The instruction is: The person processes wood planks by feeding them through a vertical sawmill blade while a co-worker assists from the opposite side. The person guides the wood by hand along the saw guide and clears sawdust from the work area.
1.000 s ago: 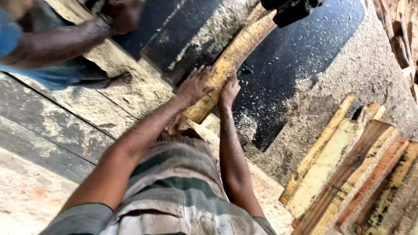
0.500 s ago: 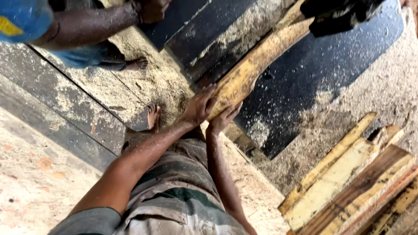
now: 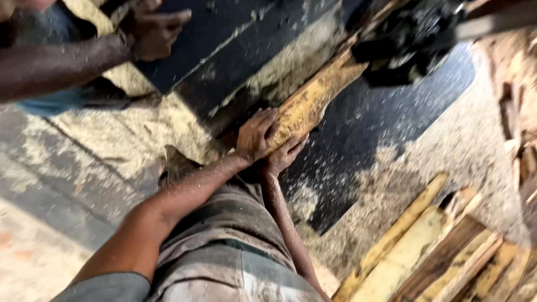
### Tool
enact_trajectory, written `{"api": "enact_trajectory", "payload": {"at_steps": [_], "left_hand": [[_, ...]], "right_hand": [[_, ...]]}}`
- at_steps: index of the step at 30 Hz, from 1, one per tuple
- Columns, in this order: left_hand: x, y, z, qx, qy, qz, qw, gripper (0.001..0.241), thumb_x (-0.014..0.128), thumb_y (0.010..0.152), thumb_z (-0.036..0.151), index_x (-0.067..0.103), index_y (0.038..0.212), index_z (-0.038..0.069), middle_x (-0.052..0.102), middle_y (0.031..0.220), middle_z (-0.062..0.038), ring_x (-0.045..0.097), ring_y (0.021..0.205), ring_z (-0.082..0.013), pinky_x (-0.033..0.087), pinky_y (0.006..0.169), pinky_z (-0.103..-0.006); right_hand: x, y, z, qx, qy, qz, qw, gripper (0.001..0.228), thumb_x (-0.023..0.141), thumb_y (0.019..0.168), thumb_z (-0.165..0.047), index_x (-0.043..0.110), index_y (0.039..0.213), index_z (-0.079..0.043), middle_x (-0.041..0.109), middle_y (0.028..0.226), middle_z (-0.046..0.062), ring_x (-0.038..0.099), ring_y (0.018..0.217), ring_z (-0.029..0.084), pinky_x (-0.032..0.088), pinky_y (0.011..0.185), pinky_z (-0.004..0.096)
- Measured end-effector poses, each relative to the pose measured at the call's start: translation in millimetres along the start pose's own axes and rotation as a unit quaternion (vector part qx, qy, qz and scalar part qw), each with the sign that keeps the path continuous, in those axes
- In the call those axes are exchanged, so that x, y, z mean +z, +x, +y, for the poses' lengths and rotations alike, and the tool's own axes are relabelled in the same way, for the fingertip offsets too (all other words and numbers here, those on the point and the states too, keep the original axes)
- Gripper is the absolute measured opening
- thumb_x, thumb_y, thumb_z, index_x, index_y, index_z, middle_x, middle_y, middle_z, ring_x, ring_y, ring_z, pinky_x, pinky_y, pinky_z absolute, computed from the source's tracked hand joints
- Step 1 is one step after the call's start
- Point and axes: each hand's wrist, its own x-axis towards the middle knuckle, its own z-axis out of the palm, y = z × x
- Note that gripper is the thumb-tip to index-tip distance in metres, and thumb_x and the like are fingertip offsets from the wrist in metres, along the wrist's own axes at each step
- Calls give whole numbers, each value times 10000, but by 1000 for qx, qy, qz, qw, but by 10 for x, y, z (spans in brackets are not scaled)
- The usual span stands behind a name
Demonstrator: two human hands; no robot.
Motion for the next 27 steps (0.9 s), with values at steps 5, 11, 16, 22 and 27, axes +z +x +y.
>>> {"api": "enact_trajectory", "payload": {"at_steps": [5, 11, 16, 22, 27], "left_hand": [[593, -3, 95, 16, -29, 12, 999, 536, 408, 1150, 474, 623, 1348, 24, 670, 1363, -205, 666, 1244, -380, 549, 1073, -503], [1160, 742, 50, 3, 47, -6, 999, 520, 410, 1142, 454, 612, 1370, 32, 644, 1409, -181, 617, 1305, -351, 539, 1085, -507], [940, 796, 308, -34, -41, 3, 999, 408, 517, 1109, 390, 642, 1301, 53, 691, 1307, -136, 646, 1215, -277, 583, 1033, -432], [-392, -636, 149, 94, 79, -28, 992, 241, 610, 1079, 204, 664, 1262, 56, 699, 1314, -124, 672, 1211, -265, 591, 1044, -423], [-1169, -2288, -138, -31, 173, -85, 981, 233, 595, 1139, 235, 703, 1240, 55, 718, 1290, -136, 666, 1227, -257, 557, 1076, -433]], "right_hand": [[-271, 435, 138, 45, 10, 17, 999, 814, 385, 982, -645, 263, 1609, -140, 437, 1550, 276, 650, 1209, 431, 667, 856, 519], [-100, 1329, 175, -27, 54, -3, 998, 803, 378, 1006, -638, 243, 1616, -136, 346, 1624, 268, 582, 1307, 420, 650, 943, 495], [-160, 2099, 400, -28, -17, 29, 999, 841, 381, 985, -653, 270, 1625, -119, 304, 1635, 264, 513, 1371, 454, 611, 985, 523], [-18, 3097, 744, -63, -47, 61, 995, 914, 403, 1065, -719, 228, 1643, -33, 268, 1697, 286, 352, 1530, 452, 370, 1250, 534], [95, 3575, 669, -25, 10, 49, 998, 951, 373, 962, -726, 214, 1641, -80, 368, 1612, 263, 460, 1425, 450, 425, 1162, 526]]}}
